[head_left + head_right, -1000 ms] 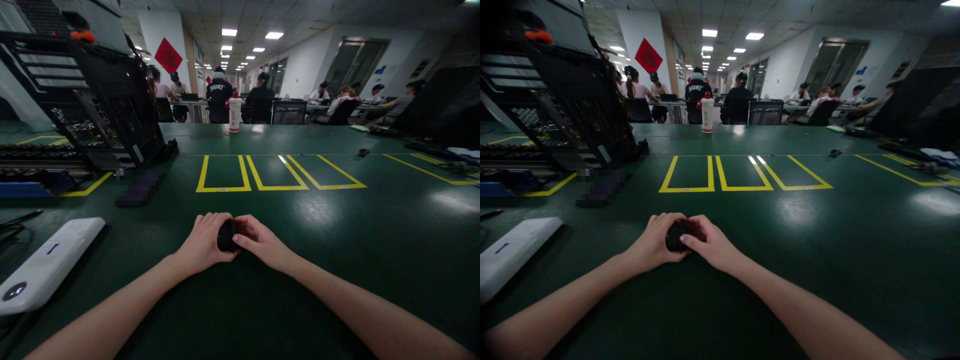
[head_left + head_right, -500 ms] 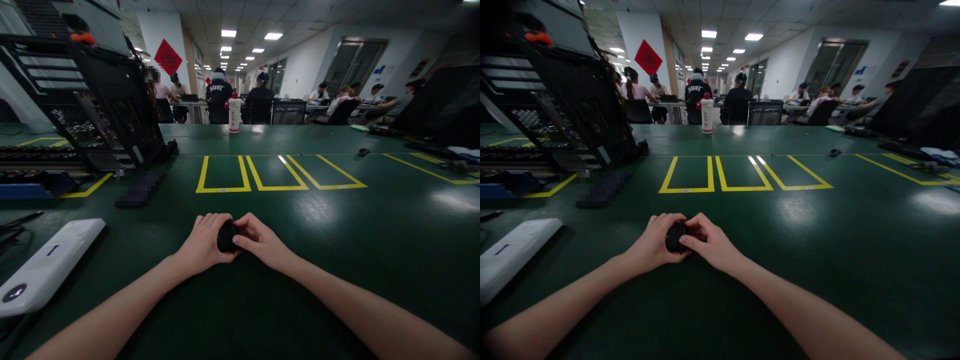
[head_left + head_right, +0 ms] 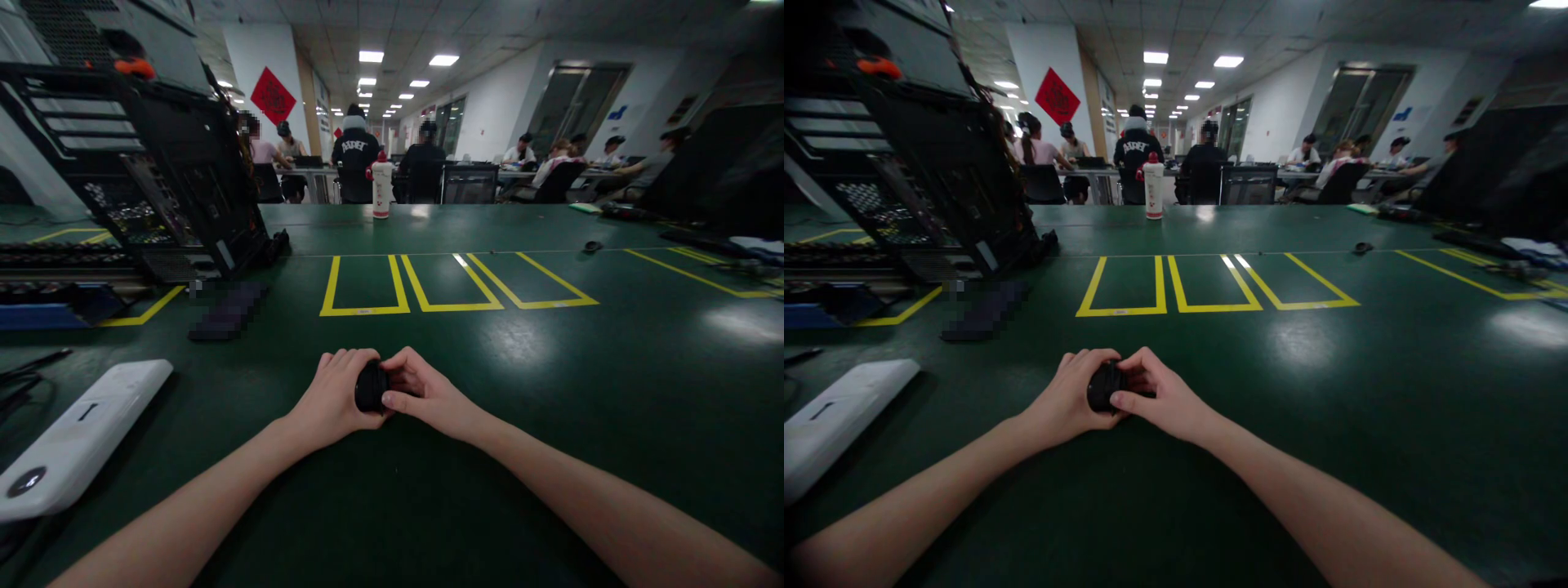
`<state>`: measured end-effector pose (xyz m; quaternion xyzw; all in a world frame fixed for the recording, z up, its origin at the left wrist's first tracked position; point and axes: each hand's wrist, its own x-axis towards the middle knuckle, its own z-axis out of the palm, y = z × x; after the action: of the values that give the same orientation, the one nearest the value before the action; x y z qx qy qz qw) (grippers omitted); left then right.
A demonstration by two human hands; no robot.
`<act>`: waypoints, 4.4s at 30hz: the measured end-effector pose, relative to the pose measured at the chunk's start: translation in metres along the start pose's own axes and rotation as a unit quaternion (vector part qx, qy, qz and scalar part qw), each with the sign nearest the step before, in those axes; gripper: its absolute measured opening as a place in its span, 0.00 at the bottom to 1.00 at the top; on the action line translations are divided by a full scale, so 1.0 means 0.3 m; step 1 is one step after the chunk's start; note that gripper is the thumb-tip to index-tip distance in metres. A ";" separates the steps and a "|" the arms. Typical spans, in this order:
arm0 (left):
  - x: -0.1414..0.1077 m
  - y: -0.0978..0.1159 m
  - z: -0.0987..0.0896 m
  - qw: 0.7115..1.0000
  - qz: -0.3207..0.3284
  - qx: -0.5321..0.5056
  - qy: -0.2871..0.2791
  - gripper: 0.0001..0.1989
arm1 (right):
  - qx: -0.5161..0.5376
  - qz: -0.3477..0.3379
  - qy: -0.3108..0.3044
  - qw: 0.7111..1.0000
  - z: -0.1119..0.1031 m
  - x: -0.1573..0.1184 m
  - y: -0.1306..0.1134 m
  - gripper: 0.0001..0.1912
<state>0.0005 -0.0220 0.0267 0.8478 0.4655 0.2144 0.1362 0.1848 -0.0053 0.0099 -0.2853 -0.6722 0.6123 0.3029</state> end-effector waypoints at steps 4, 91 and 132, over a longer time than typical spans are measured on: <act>0.000 0.003 -0.004 1.000 0.002 -0.007 0.001 0.25 | -0.011 0.004 0.025 1.000 0.009 0.002 -0.001 0.13; 0.003 -0.007 0.012 1.000 -0.007 -0.007 0.005 0.25 | -0.023 0.003 0.017 1.000 0.008 -0.005 -0.004 0.14; -0.001 -0.004 0.001 1.000 -0.005 -0.006 -0.002 0.26 | -0.032 -0.001 0.008 0.999 0.007 -0.009 -0.016 0.17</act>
<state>-0.0001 -0.0216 0.0259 0.8451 0.4678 0.2155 0.1433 0.1848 -0.0092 0.0143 -0.2992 -0.6894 0.5879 0.2994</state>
